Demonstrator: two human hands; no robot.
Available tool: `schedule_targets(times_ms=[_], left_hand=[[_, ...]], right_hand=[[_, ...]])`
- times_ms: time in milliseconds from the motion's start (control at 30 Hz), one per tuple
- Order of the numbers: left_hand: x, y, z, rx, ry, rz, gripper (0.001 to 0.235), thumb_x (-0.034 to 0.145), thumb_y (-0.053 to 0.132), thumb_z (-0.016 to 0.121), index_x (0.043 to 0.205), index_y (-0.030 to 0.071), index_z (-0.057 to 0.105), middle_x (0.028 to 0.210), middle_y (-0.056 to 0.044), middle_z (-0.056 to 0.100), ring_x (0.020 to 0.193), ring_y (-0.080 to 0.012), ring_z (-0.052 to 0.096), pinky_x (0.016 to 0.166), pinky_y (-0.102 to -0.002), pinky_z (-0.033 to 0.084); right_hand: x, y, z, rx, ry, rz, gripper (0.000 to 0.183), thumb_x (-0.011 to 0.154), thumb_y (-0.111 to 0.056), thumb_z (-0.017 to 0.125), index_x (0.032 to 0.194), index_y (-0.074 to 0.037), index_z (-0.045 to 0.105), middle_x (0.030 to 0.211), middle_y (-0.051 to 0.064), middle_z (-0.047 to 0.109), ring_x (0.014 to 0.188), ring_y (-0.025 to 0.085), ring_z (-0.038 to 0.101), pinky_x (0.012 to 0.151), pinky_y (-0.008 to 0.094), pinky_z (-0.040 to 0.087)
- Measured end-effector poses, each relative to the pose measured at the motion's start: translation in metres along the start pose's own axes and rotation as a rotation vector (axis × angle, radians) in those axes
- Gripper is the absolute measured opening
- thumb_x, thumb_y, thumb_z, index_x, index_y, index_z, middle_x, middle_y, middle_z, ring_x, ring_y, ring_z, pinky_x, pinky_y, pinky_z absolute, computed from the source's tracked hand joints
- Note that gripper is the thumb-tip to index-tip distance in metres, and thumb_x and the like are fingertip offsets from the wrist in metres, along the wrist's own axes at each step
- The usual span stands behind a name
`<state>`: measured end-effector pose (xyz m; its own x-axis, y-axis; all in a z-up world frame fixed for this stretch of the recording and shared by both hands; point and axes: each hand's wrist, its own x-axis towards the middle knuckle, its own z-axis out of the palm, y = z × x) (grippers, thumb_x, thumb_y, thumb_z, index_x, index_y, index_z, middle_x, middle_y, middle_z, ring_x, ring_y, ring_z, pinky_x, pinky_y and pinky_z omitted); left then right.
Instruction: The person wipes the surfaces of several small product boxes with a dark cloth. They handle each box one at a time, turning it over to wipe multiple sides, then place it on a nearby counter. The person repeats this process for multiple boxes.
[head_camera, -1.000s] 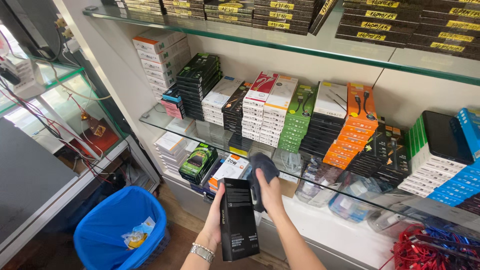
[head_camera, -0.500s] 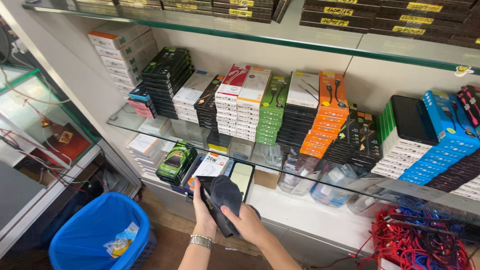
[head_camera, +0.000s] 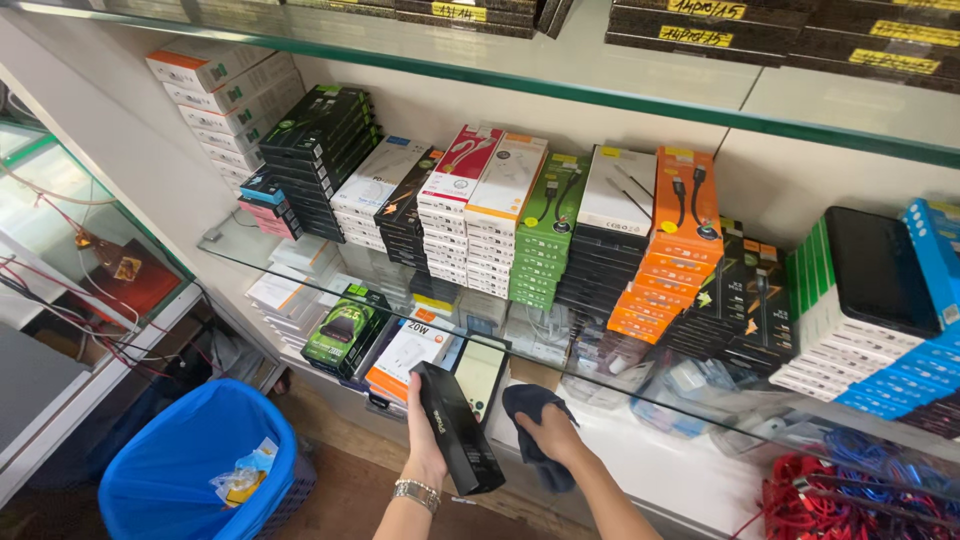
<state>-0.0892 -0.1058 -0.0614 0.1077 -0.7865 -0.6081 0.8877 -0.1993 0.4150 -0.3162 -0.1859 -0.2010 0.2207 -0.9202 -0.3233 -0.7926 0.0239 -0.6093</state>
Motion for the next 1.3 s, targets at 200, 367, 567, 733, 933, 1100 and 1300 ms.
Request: schedule_targets(times_ms=[200,367,567,733,933,1100,1300], left_hand=[[0.03,-0.015,0.018,0.287,-0.077,-0.048,0.071,0.073,0.073,0.075,0.119,0.018,0.072,0.09,0.002,0.066,0.079,-0.0158,0.059,0.07,-0.033,0.047],[0.046,-0.031,0.032,0.575,0.097,-0.02,0.098,0.071,0.063,0.08,0.147,0.022,0.034,0.129,-0.006,0.059,0.115,-0.0229,0.062,0.09,-0.042,0.056],[0.069,-0.067,0.027,0.716,-0.001,-0.136,0.085,0.08,0.064,0.068,0.149,0.022,0.042,0.138,-0.009,0.062,0.125,-0.0277,0.061,0.098,-0.041,0.048],[0.083,-0.095,0.007,0.857,-0.154,-0.208,0.06,0.091,0.057,0.066,0.13,0.011,0.071,0.12,-0.008,0.067,0.101,-0.0232,0.056,0.087,-0.039,0.039],[0.047,-0.137,0.009,0.851,-0.4,-0.404,0.046,0.092,0.041,0.068,0.119,0.003,0.073,0.115,-0.009,0.077,0.101,-0.0215,0.069,0.089,-0.036,0.053],[0.0,-0.148,0.011,0.949,-0.547,-0.518,0.047,0.093,0.037,0.066,0.119,-0.002,0.072,0.111,-0.015,0.077,0.093,-0.023,0.073,0.083,-0.037,0.058],[-0.066,-0.175,-0.001,0.985,-0.677,-0.656,0.045,0.095,0.033,0.067,0.122,-0.003,0.069,0.114,-0.015,0.075,0.097,-0.024,0.074,0.084,-0.038,0.059]], right_hand=[[0.044,-0.026,-0.028,0.032,0.039,0.075,0.077,0.091,-0.065,0.062,0.127,0.004,0.062,0.119,0.024,0.068,0.112,0.033,0.065,0.093,0.039,0.051],[-0.021,-0.072,-0.071,0.582,-0.332,0.084,0.073,0.085,-0.056,0.065,0.143,-0.013,0.053,0.117,0.008,0.073,0.105,0.019,0.068,0.085,0.036,0.057],[-0.081,-0.073,-0.103,0.649,-0.147,0.103,0.066,0.082,-0.027,0.075,0.14,-0.009,0.051,0.113,0.005,0.076,0.096,0.018,0.073,0.08,0.037,0.058],[-0.132,-0.032,-0.113,0.859,-0.069,0.26,0.062,0.085,-0.026,0.073,0.141,-0.011,0.051,0.113,0.004,0.076,0.099,0.015,0.069,0.082,0.038,0.054],[-0.222,-0.008,-0.1,1.107,0.151,0.278,0.063,0.085,-0.028,0.076,0.141,-0.012,0.051,0.116,0.0,0.076,0.104,0.012,0.068,0.082,0.035,0.052],[-0.298,-0.018,-0.071,1.336,0.35,0.327,0.069,0.083,-0.025,0.078,0.141,-0.016,0.042,0.124,0.004,0.073,0.108,0.015,0.071,0.092,0.038,0.056],[-0.377,-0.023,-0.036,1.22,0.589,0.458,0.053,0.093,-0.043,0.066,0.132,-0.007,0.062,0.113,0.0,0.07,0.101,0.007,0.066,0.086,0.03,0.056]])
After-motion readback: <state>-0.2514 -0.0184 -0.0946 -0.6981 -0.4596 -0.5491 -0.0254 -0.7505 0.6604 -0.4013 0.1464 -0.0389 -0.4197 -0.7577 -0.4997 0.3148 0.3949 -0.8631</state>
